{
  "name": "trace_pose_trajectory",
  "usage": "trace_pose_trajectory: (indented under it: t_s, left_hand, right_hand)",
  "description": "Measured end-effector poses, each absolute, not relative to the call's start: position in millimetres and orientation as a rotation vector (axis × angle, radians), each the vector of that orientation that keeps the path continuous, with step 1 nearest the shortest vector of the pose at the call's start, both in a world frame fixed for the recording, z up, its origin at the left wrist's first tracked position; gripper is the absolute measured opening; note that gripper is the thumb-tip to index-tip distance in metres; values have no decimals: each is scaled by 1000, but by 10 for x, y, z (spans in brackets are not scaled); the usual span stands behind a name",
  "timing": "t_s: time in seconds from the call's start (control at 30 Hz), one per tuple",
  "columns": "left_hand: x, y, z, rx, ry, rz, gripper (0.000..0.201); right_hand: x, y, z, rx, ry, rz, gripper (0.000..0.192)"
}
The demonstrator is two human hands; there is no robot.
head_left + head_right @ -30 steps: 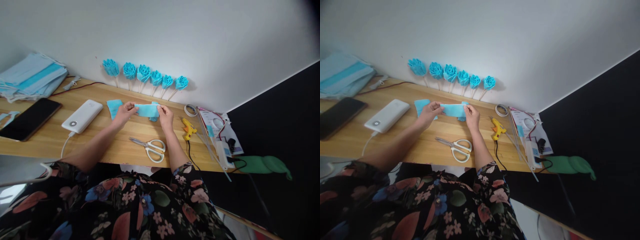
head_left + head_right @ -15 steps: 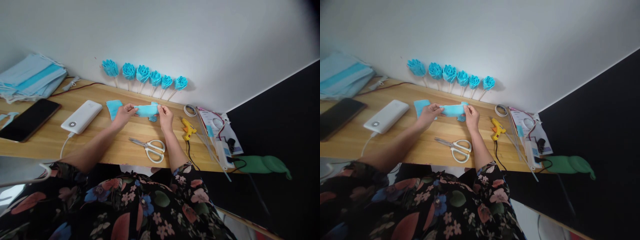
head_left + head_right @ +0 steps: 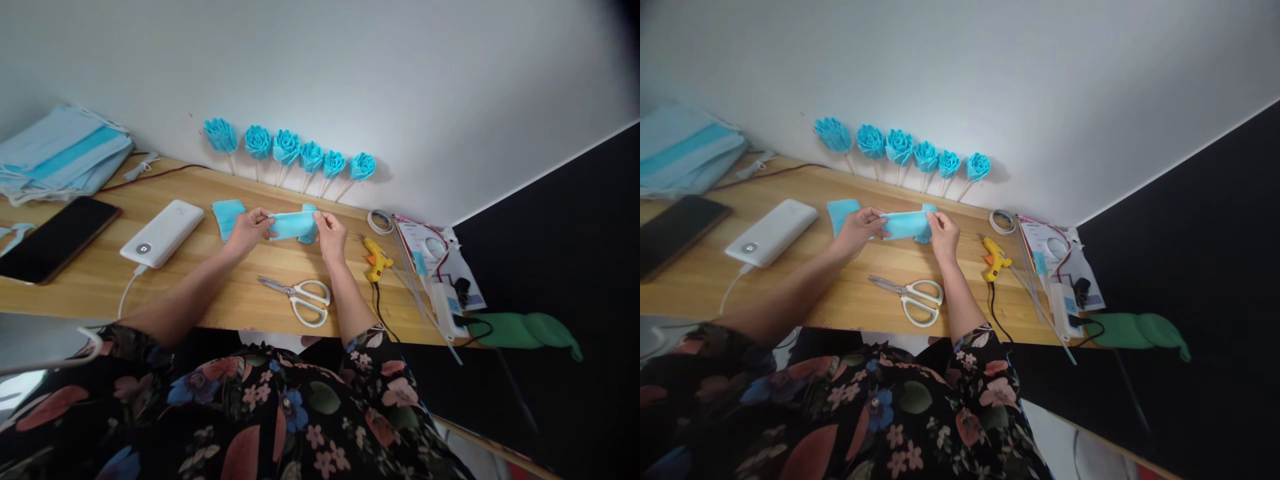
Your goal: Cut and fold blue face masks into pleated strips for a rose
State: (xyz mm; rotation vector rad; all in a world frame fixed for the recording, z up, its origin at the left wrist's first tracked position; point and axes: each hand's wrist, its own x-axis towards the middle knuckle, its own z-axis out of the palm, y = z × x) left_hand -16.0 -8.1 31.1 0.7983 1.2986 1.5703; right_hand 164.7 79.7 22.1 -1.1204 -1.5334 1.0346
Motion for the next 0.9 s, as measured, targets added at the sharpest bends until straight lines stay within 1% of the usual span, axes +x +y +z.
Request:
trace_pose_trajectory:
  t_s: [0.2, 0.37, 0.6, 0.73, 0.9]
  left_hand:
    - [-158, -74, 270, 805, 1239, 1601, 25]
    - [-149, -78, 259, 839, 1195, 1613, 32]
    - [-152, -85, 248, 903, 1220, 1536, 45]
    - [-157, -107, 261, 942, 1160, 1501, 51]
    - [-145, -148, 310, 1069, 1040, 1370, 50]
  right_hand:
    - [1635, 818, 207, -1084, -1499, 1098, 46]
    - [1631, 801, 224, -1058, -1518, 1088, 44]
    - [1641, 787, 237, -1028, -1508, 1078, 39]
    - [1641, 794, 237, -1013, -1496, 1045, 38]
    - [1648, 813, 213, -1039, -1555, 961, 38]
